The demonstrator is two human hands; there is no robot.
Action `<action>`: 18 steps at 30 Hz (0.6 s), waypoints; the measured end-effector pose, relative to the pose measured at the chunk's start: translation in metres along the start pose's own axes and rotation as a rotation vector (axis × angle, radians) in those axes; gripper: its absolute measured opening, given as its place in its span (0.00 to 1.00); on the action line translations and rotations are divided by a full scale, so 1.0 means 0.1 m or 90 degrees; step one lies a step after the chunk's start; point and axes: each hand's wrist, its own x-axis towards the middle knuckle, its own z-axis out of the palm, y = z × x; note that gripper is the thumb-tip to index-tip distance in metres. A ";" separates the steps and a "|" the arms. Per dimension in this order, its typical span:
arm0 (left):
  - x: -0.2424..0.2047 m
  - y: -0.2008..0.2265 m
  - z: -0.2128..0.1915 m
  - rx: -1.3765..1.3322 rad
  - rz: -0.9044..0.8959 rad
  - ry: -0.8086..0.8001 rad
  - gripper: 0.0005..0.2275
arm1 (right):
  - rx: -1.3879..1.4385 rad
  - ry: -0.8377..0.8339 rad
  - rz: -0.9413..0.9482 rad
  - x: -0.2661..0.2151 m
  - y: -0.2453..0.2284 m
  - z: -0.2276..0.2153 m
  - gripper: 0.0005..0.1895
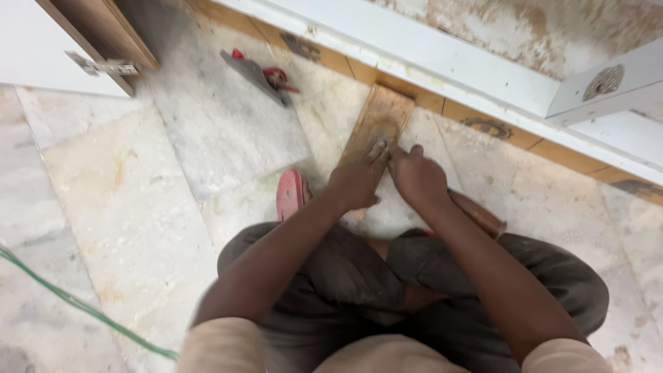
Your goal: The person sits on the floor and sharpens a metal chisel blade by repeatedly rubbing it against a wooden sharpening block. They periodically pause to inspect the blade's edge before resuming the sharpening motion.
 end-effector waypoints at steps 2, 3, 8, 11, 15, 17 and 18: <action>0.05 0.02 -0.06 -0.016 -0.018 -0.004 0.49 | -0.011 -0.024 -0.015 0.07 -0.01 -0.11 0.22; 0.06 0.01 -0.04 -0.027 -0.028 -0.010 0.49 | -0.016 -0.040 -0.022 0.06 -0.02 -0.12 0.23; -0.07 -0.09 0.25 0.123 0.154 0.122 0.57 | -0.035 -0.123 0.022 -0.20 -0.13 -0.01 0.24; 0.04 -0.14 0.32 0.045 0.118 0.100 0.54 | -0.045 -0.107 0.033 -0.17 -0.06 0.11 0.18; 0.25 -0.15 0.12 -0.035 0.050 0.059 0.49 | -0.033 -0.077 0.042 0.15 0.04 -0.02 0.17; 0.07 -0.08 0.36 -0.045 0.086 0.064 0.51 | -0.079 -0.111 0.016 -0.08 0.01 0.02 0.14; 0.07 -0.10 0.34 -0.060 0.125 0.078 0.54 | -0.079 -0.128 0.026 -0.09 -0.01 0.00 0.17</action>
